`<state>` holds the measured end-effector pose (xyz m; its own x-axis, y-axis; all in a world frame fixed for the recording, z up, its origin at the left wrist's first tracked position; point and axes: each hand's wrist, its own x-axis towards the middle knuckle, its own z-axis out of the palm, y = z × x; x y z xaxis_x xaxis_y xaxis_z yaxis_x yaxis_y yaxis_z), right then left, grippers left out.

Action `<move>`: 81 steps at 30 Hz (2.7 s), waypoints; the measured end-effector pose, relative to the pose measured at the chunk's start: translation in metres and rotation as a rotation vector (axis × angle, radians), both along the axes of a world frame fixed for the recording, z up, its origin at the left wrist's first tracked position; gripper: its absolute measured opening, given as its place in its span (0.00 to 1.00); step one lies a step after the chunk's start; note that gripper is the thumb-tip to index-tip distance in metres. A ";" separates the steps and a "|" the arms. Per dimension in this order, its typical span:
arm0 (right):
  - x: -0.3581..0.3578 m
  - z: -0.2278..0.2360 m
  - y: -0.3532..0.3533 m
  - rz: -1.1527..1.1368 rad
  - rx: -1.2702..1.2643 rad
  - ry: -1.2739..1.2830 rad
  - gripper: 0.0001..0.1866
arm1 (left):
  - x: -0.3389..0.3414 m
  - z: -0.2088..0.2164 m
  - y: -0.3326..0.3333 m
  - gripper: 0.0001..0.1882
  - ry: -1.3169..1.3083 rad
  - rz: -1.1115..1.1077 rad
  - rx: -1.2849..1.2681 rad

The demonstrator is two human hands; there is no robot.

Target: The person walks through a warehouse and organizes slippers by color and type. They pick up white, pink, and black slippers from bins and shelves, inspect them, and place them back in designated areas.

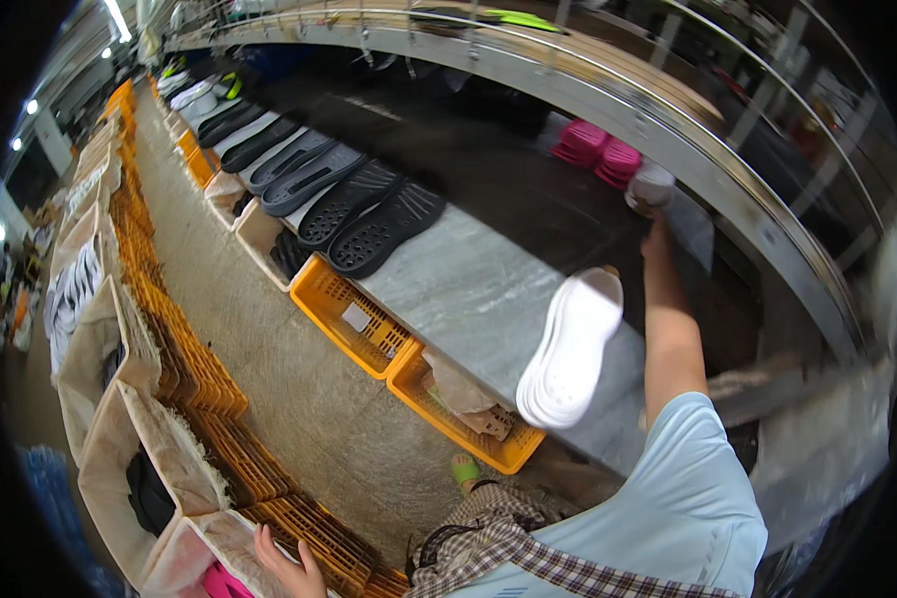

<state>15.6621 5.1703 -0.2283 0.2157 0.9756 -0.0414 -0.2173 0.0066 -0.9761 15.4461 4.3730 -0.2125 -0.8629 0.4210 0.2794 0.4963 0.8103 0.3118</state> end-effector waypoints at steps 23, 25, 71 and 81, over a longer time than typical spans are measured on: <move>0.089 0.042 -0.017 0.312 -0.237 0.614 0.24 | -0.052 -0.052 -0.022 0.34 -0.529 -0.139 -0.117; 0.096 0.044 -0.035 0.281 -0.066 0.291 0.23 | -0.054 -0.058 -0.038 0.33 -0.481 -0.178 -0.060; -0.195 0.094 -0.722 1.844 1.016 -0.473 0.19 | 0.048 -0.022 -0.081 0.22 -1.783 -0.035 2.188; -0.178 0.093 -0.719 1.872 0.526 -0.099 0.19 | 0.044 -0.011 -0.079 0.29 -1.488 -0.060 2.182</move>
